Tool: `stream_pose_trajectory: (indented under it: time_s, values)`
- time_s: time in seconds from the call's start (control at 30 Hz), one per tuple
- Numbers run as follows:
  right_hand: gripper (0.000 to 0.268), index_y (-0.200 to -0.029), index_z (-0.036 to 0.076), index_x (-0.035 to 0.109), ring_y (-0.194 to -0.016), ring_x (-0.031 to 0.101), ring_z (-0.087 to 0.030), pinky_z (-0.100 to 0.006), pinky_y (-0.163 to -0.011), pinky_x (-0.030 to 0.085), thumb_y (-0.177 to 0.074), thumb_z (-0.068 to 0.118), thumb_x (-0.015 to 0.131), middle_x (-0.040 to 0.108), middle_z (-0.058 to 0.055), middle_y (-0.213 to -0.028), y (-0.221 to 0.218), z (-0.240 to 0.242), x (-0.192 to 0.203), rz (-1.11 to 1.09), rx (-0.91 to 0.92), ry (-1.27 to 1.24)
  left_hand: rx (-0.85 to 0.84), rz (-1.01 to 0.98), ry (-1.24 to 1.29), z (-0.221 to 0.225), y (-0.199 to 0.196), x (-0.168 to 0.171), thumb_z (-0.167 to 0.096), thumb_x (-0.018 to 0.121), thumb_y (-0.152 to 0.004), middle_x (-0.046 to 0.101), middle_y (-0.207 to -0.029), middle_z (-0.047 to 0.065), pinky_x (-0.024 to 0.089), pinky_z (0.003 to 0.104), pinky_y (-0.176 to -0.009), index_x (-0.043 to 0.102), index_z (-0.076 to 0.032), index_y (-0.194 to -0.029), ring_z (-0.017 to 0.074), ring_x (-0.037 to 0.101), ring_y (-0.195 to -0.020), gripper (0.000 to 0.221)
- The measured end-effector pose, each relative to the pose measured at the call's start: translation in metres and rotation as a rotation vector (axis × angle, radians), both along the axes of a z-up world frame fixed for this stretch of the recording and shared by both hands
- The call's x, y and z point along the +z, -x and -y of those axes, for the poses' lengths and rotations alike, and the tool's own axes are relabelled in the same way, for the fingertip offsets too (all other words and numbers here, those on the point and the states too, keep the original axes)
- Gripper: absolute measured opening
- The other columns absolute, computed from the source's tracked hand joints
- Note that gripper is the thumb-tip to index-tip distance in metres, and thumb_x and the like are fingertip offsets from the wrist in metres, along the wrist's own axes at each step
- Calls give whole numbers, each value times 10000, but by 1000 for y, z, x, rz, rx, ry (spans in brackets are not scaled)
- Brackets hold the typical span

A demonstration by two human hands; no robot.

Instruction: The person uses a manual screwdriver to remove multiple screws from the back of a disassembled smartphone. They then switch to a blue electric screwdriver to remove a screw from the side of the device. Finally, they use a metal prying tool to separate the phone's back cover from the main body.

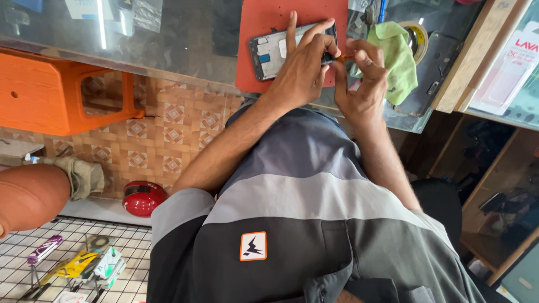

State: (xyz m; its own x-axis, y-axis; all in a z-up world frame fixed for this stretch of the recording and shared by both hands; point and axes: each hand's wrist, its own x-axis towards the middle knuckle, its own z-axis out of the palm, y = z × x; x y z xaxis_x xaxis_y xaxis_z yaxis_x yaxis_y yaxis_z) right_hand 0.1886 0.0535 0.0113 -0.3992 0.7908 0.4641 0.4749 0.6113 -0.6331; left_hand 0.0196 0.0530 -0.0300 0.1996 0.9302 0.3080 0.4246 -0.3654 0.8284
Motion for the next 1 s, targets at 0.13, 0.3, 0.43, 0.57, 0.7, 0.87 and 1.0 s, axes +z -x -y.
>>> stream_pose_trajectory:
  time_s: [0.13,0.3,0.43,0.57,0.7,0.87,1.0]
  values:
    - [564,-1356,93,310,-1025,745,-293,-350,-827,670,-1051,-175,701,618,-206,-1168,-2,1,-19,-108,-42,49,101,35,-76,3,3,0,-83,812,-883,464,-1458,193,240,598,-1250,452,-48,-1295,412,356,-1460,548]
    - [765,-1389,26,131,-1024,631,-265,-385,-787,569,-1013,-101,785,616,-200,-1166,-12,-7,-19,-18,-19,-117,78,-127,-36,2,7,-12,-216,811,-932,404,-1558,194,304,555,-1258,441,-42,-1364,408,376,-1484,594]
    - [612,-1412,122,307,-1099,740,-263,-339,-798,677,-1056,-197,688,592,-202,-1200,-5,-7,-17,-172,14,118,50,-132,-62,2,7,-22,-252,802,-972,381,-1587,204,306,559,-1262,438,-44,-1354,416,363,-1495,567]
    - [835,-1390,26,163,-988,633,-259,-327,-726,645,-936,-106,851,580,-237,-1154,-6,-11,-12,-40,2,-129,47,-147,-79,1,9,-26,-284,780,-1005,384,-1587,209,306,565,-1257,442,-46,-1345,415,368,-1491,536]
    - [602,-1391,91,293,-1080,716,-302,-360,-807,643,-1020,-221,650,599,-232,-1220,-8,-2,-16,-208,24,131,46,-153,-81,1,9,-25,-304,772,-1012,389,-1582,214,309,567,-1250,447,-41,-1339,420,372,-1479,530]
    - [620,-1392,65,293,-1164,705,-353,-370,-941,658,-1026,-208,713,531,-285,-1298,-15,5,-27,-155,-7,139,45,-146,-80,2,9,-25,-312,759,-1036,393,-1585,197,312,563,-1259,448,-44,-1344,411,376,-1485,513]
    - [553,-1371,65,318,-1082,755,-326,-347,-895,681,-1045,-226,657,592,-236,-1227,-14,0,-31,-209,-25,133,45,-140,-80,2,9,-24,-309,757,-1033,387,-1584,203,316,568,-1254,447,-46,-1334,414,374,-1486,506]
